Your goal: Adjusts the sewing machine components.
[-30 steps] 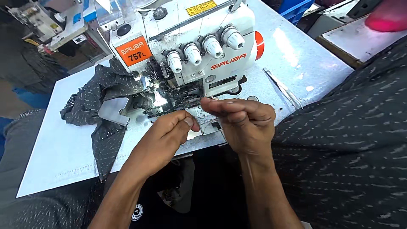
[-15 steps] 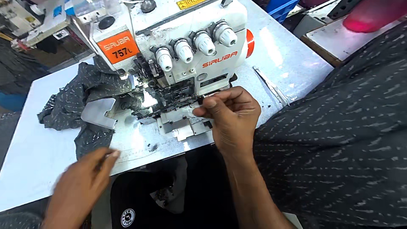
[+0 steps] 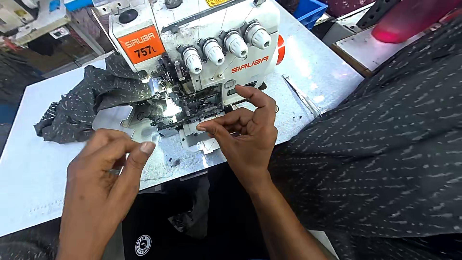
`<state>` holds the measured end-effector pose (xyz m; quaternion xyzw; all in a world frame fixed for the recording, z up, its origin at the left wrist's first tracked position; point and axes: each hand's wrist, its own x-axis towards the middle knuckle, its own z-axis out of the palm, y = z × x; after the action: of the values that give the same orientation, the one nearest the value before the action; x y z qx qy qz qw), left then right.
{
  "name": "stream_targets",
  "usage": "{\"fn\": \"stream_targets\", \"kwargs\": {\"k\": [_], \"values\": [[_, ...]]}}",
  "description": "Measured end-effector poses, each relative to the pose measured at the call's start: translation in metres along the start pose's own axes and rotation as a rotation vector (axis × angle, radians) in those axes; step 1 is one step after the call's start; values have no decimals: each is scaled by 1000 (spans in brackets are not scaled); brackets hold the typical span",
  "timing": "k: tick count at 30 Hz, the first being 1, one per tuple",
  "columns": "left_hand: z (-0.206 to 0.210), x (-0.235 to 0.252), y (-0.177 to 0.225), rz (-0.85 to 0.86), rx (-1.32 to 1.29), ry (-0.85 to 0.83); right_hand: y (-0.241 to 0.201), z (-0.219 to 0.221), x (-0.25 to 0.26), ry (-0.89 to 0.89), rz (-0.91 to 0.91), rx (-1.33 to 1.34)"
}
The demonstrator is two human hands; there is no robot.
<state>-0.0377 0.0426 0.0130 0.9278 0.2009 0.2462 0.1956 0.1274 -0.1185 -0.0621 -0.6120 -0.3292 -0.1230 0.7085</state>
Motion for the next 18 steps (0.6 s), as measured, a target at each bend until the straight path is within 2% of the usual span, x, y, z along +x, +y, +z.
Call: {"fn": "stream_targets", "kwargs": {"k": [3, 8, 10, 13, 18], "values": [[16, 17, 14, 48, -253, -56, 0, 3, -1, -35, -59, -40], [35, 42, 27, -90, -507, -314, -2, 12, 1, -60, -140, -100], [38, 46, 30, -142, -587, -366, -3, 14, 0, -69, -156, -149], [41, 47, 28, -157, -651, -340, -2, 15, -2, -83, -195, -224], [48, 44, 28, -124, -609, -209, 0, 15, -4, -121, -249, -300]]}}
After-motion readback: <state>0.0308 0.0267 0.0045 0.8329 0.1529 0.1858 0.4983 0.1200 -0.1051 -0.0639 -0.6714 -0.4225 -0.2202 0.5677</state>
